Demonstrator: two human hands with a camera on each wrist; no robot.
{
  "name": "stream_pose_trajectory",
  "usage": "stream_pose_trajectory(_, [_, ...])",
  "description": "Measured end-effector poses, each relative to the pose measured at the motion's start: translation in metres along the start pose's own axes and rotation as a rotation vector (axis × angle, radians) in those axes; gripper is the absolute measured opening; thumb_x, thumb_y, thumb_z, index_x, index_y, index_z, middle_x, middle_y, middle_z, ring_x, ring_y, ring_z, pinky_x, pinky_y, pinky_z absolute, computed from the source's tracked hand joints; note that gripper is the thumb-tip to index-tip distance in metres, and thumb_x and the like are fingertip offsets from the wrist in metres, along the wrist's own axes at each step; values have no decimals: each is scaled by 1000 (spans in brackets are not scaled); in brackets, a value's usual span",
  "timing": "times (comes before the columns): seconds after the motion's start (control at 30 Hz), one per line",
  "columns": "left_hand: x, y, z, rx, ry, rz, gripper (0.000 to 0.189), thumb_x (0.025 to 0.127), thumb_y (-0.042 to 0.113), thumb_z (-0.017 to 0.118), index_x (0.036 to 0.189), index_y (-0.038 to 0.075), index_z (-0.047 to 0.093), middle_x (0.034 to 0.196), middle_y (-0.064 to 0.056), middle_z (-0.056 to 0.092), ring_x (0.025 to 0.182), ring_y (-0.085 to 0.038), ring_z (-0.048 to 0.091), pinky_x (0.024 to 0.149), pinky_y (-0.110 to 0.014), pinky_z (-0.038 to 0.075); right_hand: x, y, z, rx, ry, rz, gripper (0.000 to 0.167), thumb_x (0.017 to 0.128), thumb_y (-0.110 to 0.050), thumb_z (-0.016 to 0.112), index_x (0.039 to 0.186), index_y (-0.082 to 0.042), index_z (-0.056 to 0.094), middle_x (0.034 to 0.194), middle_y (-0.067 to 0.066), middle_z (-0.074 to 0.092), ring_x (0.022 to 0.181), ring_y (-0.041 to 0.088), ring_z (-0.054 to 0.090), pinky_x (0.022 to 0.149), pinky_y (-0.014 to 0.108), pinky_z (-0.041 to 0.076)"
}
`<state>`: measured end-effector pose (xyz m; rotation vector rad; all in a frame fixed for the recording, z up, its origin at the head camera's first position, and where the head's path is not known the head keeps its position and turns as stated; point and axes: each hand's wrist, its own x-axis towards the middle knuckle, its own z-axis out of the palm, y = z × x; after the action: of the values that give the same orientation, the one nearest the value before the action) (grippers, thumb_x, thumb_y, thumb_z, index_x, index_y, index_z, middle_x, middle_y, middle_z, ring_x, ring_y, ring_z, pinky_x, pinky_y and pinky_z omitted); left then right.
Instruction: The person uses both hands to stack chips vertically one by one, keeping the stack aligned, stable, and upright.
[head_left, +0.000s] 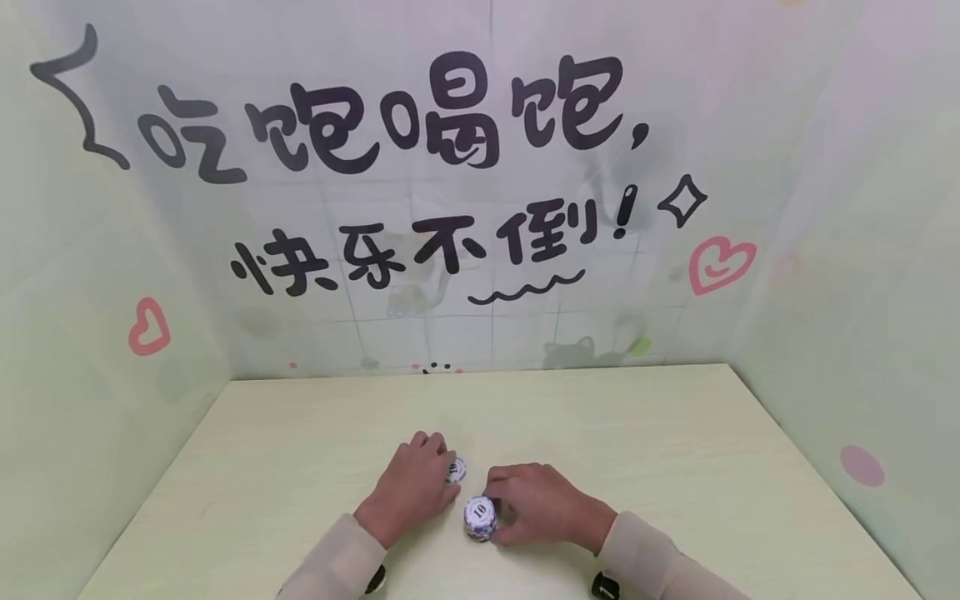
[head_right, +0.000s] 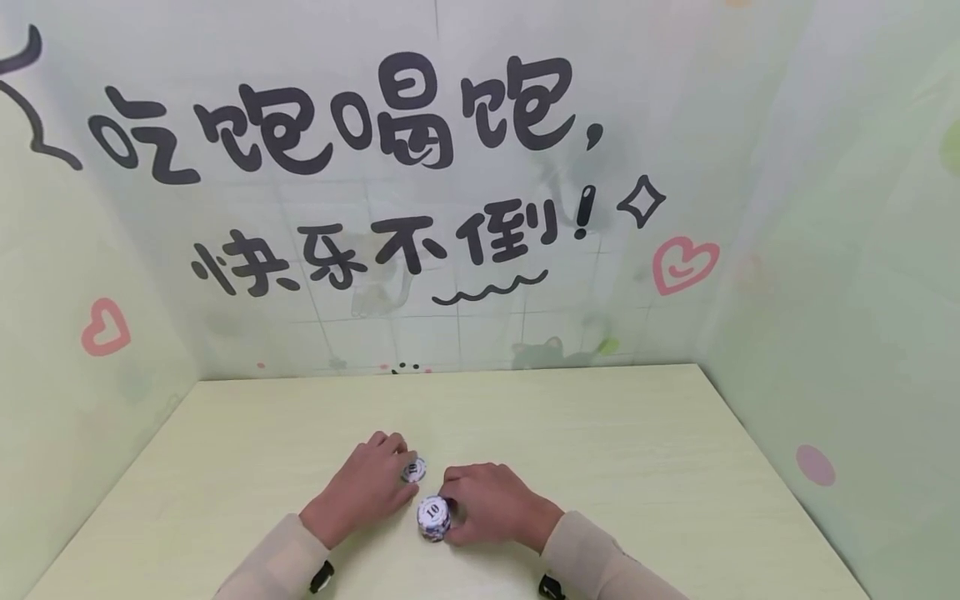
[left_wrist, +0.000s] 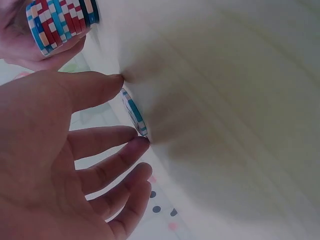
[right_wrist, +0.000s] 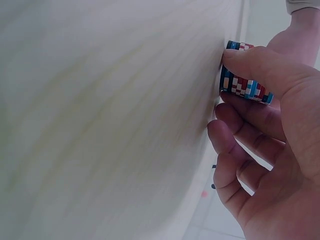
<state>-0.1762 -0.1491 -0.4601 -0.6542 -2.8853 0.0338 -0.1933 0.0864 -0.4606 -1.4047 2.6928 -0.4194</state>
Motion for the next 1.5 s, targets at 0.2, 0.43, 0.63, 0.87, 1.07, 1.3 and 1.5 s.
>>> stream_pose_trajectory(0.2, [0, -1, 0, 14, 25, 16, 32, 96, 30, 85, 105, -1, 81, 100, -9, 63, 90, -25, 57, 76, -42, 56, 0, -1, 1, 24, -15, 11, 30, 86, -31, 93, 111, -20, 81, 102, -18, 66, 83, -6, 55, 73, 17, 48])
stream_pose_trajectory(0.43, [1, -2, 0, 23, 43, 32, 27, 94, 25, 86, 93, -1, 77, 95, -11, 64, 88, -26, 57, 77, -42, 57, 0, 0, 2, 19, -11, 7, 30, 86, -31, 93, 111, -20, 81, 102, -18, 65, 83, -6, 55, 73, 17, 47])
stream_pose_trajectory(0.63, [2, 0, -1, 59, 44, 30, 28, 91, 24, 83, 82, 1, 70, 85, -10, 61, 80, -25, 55, 74, -41, 55, 0, 0, 3, 1, -10, 8, 30, 86, -32, 94, 110, -20, 80, 102, -19, 65, 83, -6, 54, 74, 17, 47])
stream_pose_trajectory(0.87, [0, 0, -2, 70, 30, 28, 35, 88, 30, 81, 80, 0, 66, 79, -9, 57, 77, -25, 52, 74, -41, 53, 0, 1, 3, 5, 5, -1, 30, 85, -32, 94, 108, -21, 79, 100, -20, 64, 82, -7, 54, 73, 17, 46])
stream_pose_trajectory(1.07, [0, 0, -1, 54, 17, 13, 38, 83, 34, 80, 76, 2, 60, 75, -6, 51, 75, -25, 50, 74, -41, 53, 0, 1, 4, 12, 19, -10, 29, 84, -32, 94, 108, -22, 80, 99, -20, 63, 81, -7, 53, 72, 17, 45])
stream_pose_trajectory(1.3, [-2, -1, 0, -11, 17, -6, 38, 83, 35, 77, 74, 6, 53, 73, -3, 46, 73, -23, 44, 73, -40, 48, 0, 1, 4, 14, 11, -4, 29, 85, -32, 94, 108, -21, 80, 99, -20, 63, 80, -6, 52, 71, 17, 45])
stream_pose_trajectory(1.5, [-5, -3, -1, -50, 81, 7, 38, 83, 35, 76, 74, 9, 50, 68, -1, 43, 67, -19, 40, 65, -37, 44, 0, 2, 2, 19, 3, 2, 30, 85, -31, 94, 109, -20, 80, 100, -19, 64, 81, -6, 53, 72, 16, 46])
